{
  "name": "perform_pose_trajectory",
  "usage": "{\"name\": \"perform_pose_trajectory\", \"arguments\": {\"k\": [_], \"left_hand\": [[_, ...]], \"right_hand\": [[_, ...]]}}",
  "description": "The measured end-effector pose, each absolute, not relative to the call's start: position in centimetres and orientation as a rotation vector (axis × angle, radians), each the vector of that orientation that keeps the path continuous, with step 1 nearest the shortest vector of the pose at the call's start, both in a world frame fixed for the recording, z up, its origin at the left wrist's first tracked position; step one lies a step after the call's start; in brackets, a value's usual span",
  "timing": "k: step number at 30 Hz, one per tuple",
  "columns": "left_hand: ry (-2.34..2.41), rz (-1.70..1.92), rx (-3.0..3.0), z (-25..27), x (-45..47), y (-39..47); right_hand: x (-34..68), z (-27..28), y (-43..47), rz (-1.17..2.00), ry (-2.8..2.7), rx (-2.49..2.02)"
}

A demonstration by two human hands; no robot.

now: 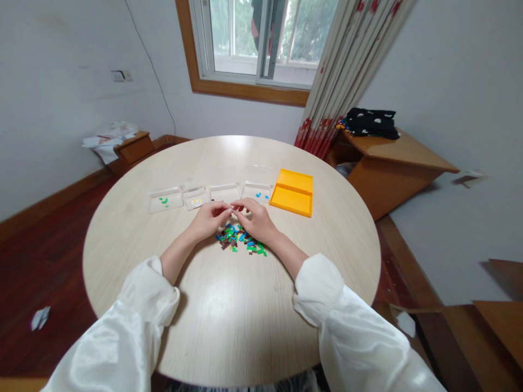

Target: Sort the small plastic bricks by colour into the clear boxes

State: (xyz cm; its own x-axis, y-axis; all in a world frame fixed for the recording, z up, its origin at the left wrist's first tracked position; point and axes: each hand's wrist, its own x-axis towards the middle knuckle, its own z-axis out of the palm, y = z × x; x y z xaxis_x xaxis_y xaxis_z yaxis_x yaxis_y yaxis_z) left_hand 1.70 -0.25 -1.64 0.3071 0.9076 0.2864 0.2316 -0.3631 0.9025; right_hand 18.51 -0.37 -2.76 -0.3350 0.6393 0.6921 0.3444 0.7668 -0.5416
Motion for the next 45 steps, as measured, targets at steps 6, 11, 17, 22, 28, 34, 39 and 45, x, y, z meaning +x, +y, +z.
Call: {"name": "perform_pose_trajectory", "arguments": {"k": [6, 11, 17, 22, 28, 34, 39, 45], "left_hand": [[1.032, 1.088, 1.787, -1.6, 1.72, -0.26], [1.037, 1.098, 1.799, -1.61, 1.77, -0.23], [1.075, 1.088, 1.802, -1.49, 1.77, -0.32], [1.083, 1.075, 1.797, -1.53, 1.78, -0.35], [1.077, 1.052, 1.83, -1.53, 1.75, -0.38], [1.087, 1.038, 1.855, -1.46, 1.72, -0.38], [1.111, 1.013, 1.838, -1.56, 1.69, -0.27], [1.147, 0.991, 1.849, -1.55, 1.7, -0.32]], "right_hand": [[18.5, -2.89, -0.32, 0.361, -1.951, -0.731], [18.59, -2.95, -0.31, 0.35, -1.948, -0.745], [18.78, -2.87, -0.29, 0.332, -1.965, -0.806], [18.98, -2.97, -0.1, 0.352, -2.035, -0.83], [19.0, -3.36, 0.16, 0.357, -2.037, -0.857], [19.01, -3.47, 0.15, 0.372, -2.045, -0.875], [18.99, -3.57, 0.09, 0.384, -2.047, -0.877], [19.02, -3.58, 0.06, 0.413, -2.063, -0.899]]}}
